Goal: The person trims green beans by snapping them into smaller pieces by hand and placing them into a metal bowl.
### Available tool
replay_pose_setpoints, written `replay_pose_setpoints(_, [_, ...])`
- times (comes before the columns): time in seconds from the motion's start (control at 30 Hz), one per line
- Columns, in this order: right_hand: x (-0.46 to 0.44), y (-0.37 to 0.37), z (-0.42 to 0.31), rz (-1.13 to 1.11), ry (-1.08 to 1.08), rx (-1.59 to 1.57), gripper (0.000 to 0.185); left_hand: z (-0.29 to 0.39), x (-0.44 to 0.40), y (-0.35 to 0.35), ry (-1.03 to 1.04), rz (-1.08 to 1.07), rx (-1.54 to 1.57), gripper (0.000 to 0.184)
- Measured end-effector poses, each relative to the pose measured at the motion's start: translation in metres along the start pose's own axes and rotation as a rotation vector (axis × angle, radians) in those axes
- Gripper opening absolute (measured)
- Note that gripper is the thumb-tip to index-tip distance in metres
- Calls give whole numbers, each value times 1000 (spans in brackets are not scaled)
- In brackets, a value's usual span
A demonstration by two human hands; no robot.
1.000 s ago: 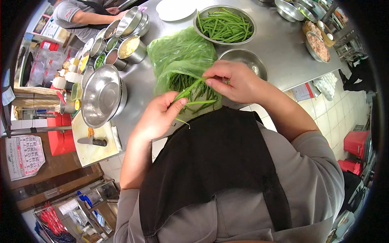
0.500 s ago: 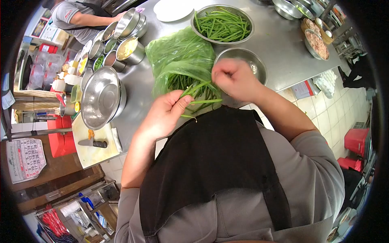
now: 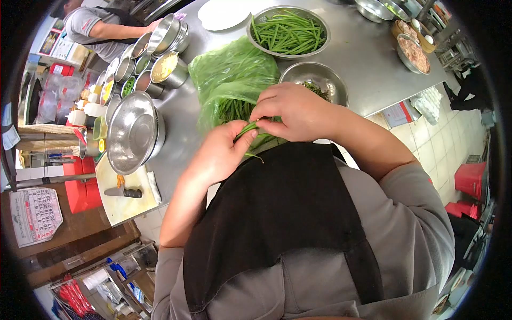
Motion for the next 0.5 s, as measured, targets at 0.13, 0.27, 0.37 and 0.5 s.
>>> replay_pose_setpoints(0.13, [0, 2, 0, -43, 4, 44, 9, 4, 3, 0, -22, -35, -100, 25])
replay_pose_setpoints(0.27, [-1, 1, -1, -51, 26, 13, 12, 8, 4, 0, 21, -27, -115, 24])
replay_pose_setpoints(0.37, [-2, -3, 1, -9, 53, -49, 12, 13, 3, -2, 111, 40, -113, 22])
replay_pose_setpoints(0.5, [1, 4, 21, -31, 209, -275, 6, 21, 0, -2, 185, 72, -207, 21])
Point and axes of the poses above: each hand's wrist, its own x-axis away from the middle knuckle, its own y-axis out of the palm, z = x × y, the point moved 8 cm from there along -x, towards the middle knuckle, and after that the axes turned 11 degrees about y, right-handed, at the moved point
